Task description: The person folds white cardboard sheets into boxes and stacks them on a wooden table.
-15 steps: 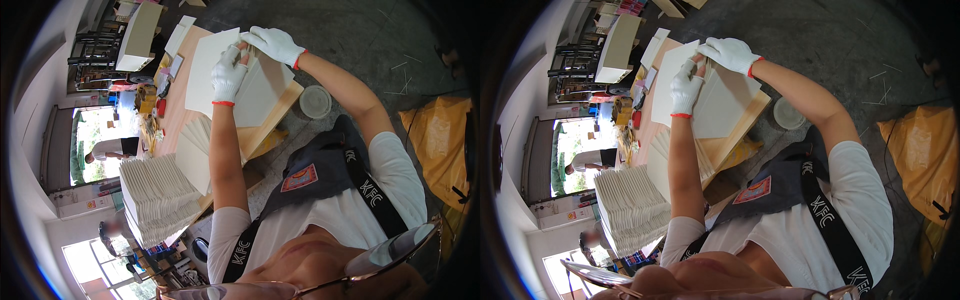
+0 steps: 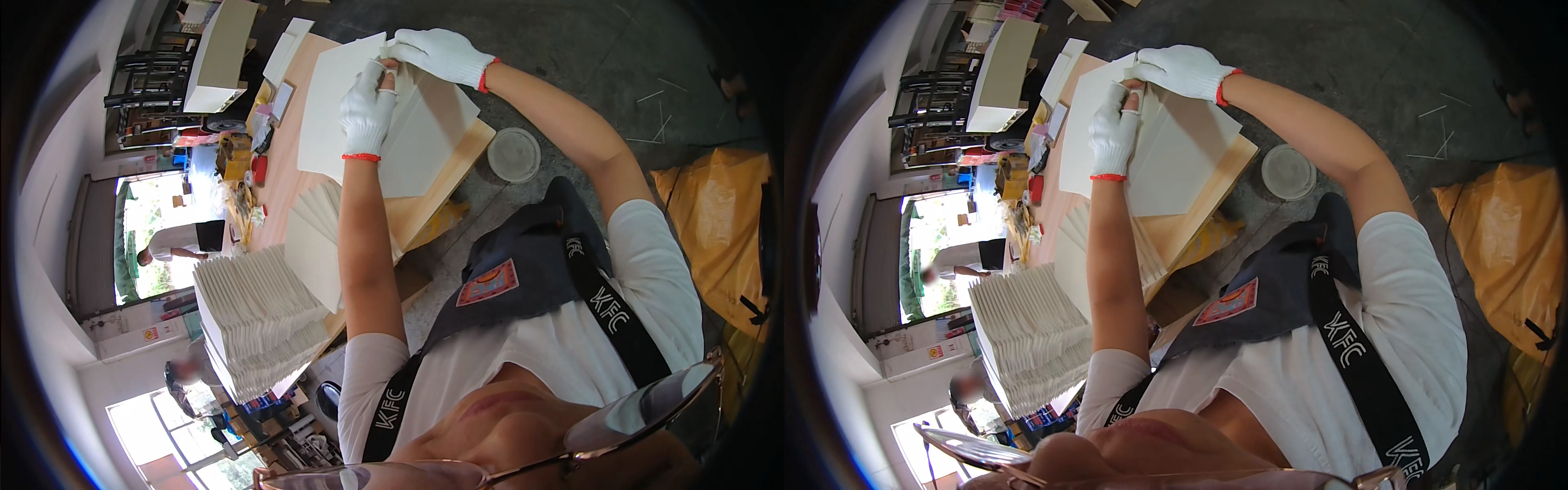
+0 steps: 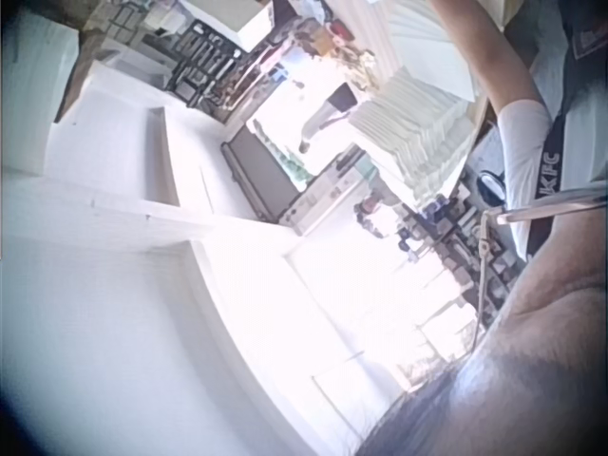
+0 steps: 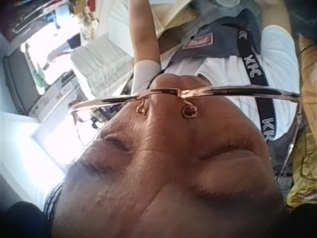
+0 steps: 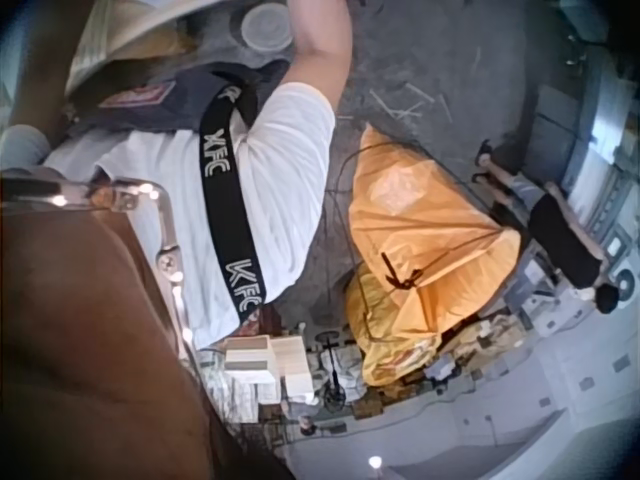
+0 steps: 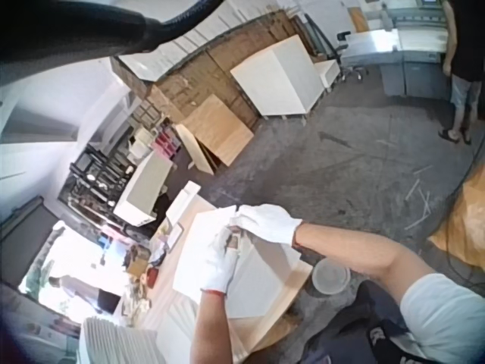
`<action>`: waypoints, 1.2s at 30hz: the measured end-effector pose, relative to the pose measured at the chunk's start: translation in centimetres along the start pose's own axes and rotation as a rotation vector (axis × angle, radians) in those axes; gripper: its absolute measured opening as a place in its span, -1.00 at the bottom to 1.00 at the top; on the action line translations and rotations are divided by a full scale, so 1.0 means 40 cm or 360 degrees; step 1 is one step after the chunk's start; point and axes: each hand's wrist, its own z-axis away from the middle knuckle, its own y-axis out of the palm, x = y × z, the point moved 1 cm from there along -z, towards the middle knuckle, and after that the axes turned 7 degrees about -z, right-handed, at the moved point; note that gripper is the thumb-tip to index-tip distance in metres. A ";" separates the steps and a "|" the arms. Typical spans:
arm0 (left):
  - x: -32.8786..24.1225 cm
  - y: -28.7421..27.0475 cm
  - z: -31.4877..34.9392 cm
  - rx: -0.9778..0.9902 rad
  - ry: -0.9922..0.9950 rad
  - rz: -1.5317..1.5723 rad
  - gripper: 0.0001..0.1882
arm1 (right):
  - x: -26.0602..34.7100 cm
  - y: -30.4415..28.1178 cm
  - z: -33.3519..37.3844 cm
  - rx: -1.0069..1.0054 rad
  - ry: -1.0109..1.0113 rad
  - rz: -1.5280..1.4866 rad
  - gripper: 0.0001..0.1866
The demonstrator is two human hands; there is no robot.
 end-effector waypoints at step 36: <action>-0.008 0.000 0.004 0.0117 -0.0106 0.0164 -0.60 | -0.035 0.054 0.029 -0.0178 0.0015 -0.0063 -0.70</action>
